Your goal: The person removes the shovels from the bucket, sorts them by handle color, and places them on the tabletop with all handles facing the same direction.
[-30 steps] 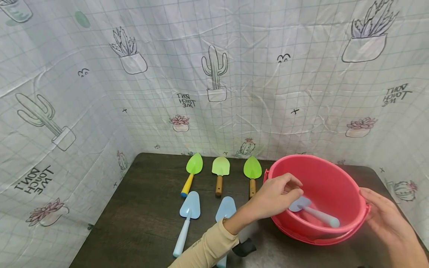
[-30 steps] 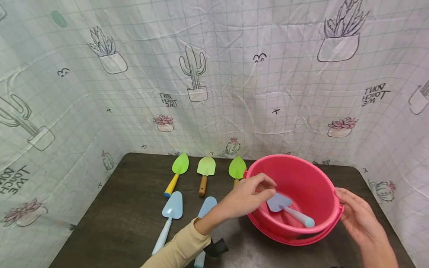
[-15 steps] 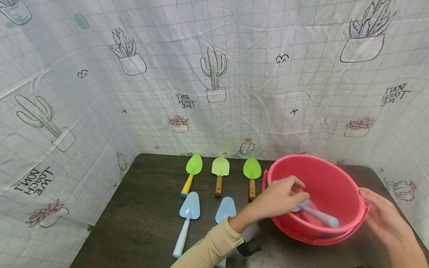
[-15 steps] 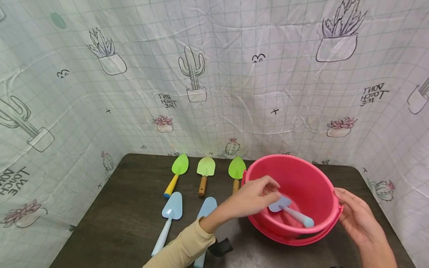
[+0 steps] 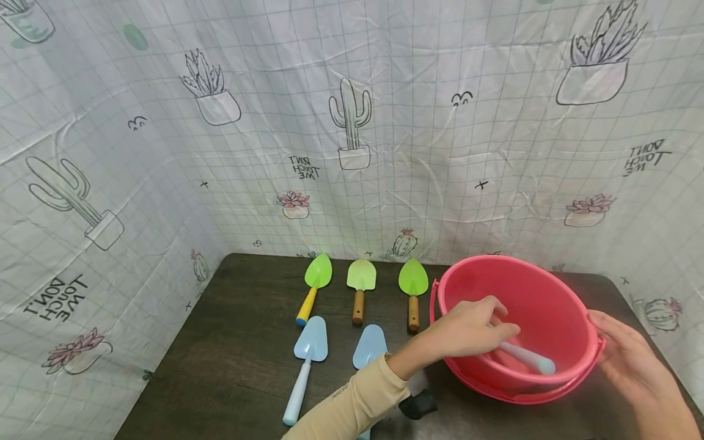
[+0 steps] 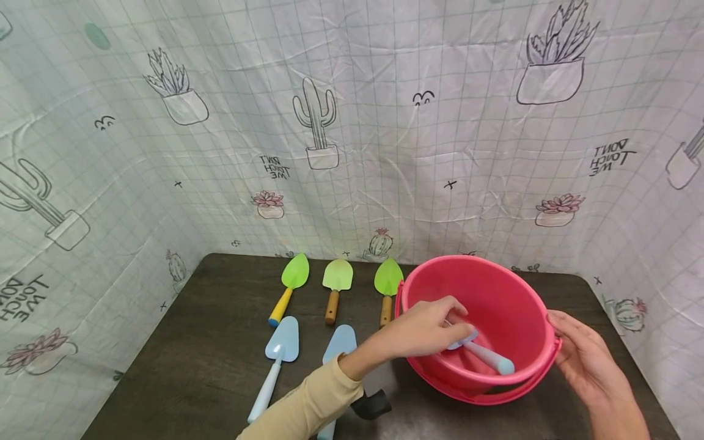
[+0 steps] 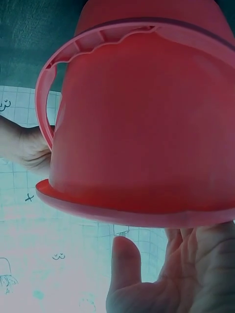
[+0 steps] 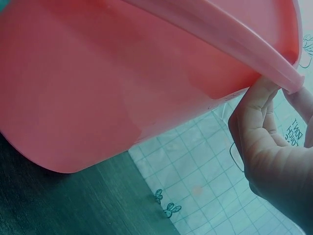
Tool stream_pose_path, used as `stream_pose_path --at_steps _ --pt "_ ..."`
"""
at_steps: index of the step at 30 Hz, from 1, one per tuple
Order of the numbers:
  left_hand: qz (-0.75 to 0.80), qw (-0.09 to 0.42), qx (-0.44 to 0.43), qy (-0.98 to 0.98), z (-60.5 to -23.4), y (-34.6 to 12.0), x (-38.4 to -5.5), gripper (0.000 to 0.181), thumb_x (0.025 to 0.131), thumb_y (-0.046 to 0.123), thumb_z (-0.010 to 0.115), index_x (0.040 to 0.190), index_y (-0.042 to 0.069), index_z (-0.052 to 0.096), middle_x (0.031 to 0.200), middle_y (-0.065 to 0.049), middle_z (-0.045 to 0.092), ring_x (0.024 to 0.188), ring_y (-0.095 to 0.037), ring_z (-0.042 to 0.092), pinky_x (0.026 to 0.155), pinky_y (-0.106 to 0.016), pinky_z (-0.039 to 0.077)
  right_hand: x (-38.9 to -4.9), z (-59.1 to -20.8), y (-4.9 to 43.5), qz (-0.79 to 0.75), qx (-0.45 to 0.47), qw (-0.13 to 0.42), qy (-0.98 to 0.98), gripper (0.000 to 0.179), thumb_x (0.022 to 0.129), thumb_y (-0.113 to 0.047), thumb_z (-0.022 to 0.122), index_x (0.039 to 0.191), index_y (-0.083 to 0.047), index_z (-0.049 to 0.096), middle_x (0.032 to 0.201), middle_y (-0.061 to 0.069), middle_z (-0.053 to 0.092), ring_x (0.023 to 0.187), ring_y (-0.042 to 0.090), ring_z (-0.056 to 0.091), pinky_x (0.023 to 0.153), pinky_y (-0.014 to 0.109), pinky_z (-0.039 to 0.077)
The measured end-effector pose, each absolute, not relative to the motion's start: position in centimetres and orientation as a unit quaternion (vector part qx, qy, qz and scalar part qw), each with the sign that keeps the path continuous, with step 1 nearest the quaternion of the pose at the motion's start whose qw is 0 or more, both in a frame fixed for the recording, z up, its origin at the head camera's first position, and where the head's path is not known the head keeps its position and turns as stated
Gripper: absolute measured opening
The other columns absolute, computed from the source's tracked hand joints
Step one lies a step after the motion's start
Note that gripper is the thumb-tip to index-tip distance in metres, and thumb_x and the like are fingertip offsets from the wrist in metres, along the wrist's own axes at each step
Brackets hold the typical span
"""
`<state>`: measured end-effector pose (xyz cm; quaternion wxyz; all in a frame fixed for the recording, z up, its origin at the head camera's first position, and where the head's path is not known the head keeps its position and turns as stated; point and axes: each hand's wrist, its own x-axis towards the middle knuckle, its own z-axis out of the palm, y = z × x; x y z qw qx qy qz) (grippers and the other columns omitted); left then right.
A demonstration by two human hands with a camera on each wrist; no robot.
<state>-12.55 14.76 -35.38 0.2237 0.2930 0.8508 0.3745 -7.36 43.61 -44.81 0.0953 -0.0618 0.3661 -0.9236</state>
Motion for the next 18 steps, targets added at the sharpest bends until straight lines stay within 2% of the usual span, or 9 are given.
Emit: stream_pose_path --at_steps 4,7,11,15,18 --pt "0.325 0.217 0.299 0.871 -35.4 15.4 -12.5 0.026 0.093 0.035 0.057 0.109 0.016 0.061 0.067 0.012 0.059 0.056 0.0 0.053 0.055 -0.014 0.043 -7.3 -44.8 43.7 -0.927 -0.07 0.11 0.351 0.047 0.105 -0.005 0.021 0.115 0.0 0.067 0.101 0.011 0.069 0.085 0.018 0.068 0.074 0.029 0.056" --pt "0.287 0.21 0.307 0.883 -35.6 16.1 -12.6 0.026 0.094 0.039 0.054 0.085 0.016 0.063 0.054 0.01 0.05 0.047 -0.003 0.048 0.049 -0.016 0.04 -7.3 -44.8 43.8 -0.931 -0.074 0.119 0.338 0.048 0.105 -0.006 0.02 0.116 0.0 0.066 0.103 0.012 0.069 0.087 0.019 0.068 0.076 0.03 0.056" --pt "0.269 0.236 0.308 0.882 -35.8 16.7 -12.6 0.047 0.096 0.043 0.051 0.059 0.014 0.05 0.044 0.005 0.041 0.039 -0.007 0.041 0.045 -0.02 0.037 -7.3 -44.8 43.8 -0.93 -0.073 0.119 0.341 0.048 0.105 -0.006 0.02 0.116 0.0 0.066 0.102 0.012 0.069 0.087 0.019 0.068 0.076 0.03 0.055" --pt "0.276 0.29 0.288 0.87 -35.8 17.2 -12.5 0.051 0.095 0.046 0.05 0.058 0.013 0.045 0.044 0.002 0.038 0.038 -0.011 0.038 0.046 -0.022 0.034 -7.4 -44.8 43.9 -0.929 -0.072 0.12 0.342 0.048 0.105 -0.005 0.02 0.116 -0.001 0.066 0.104 0.012 0.069 0.09 0.019 0.068 0.079 0.031 0.055" --pt "0.269 0.312 0.282 0.866 -35.8 17.6 -12.5 0.051 0.096 0.048 0.048 0.06 0.012 0.047 0.046 0.001 0.042 0.04 -0.012 0.04 0.048 -0.023 0.036 -7.4 -44.8 43.9 -0.932 -0.076 0.124 0.332 0.048 0.105 -0.005 0.019 0.117 0.0 0.066 0.106 0.013 0.069 0.094 0.021 0.068 0.081 0.032 0.054"
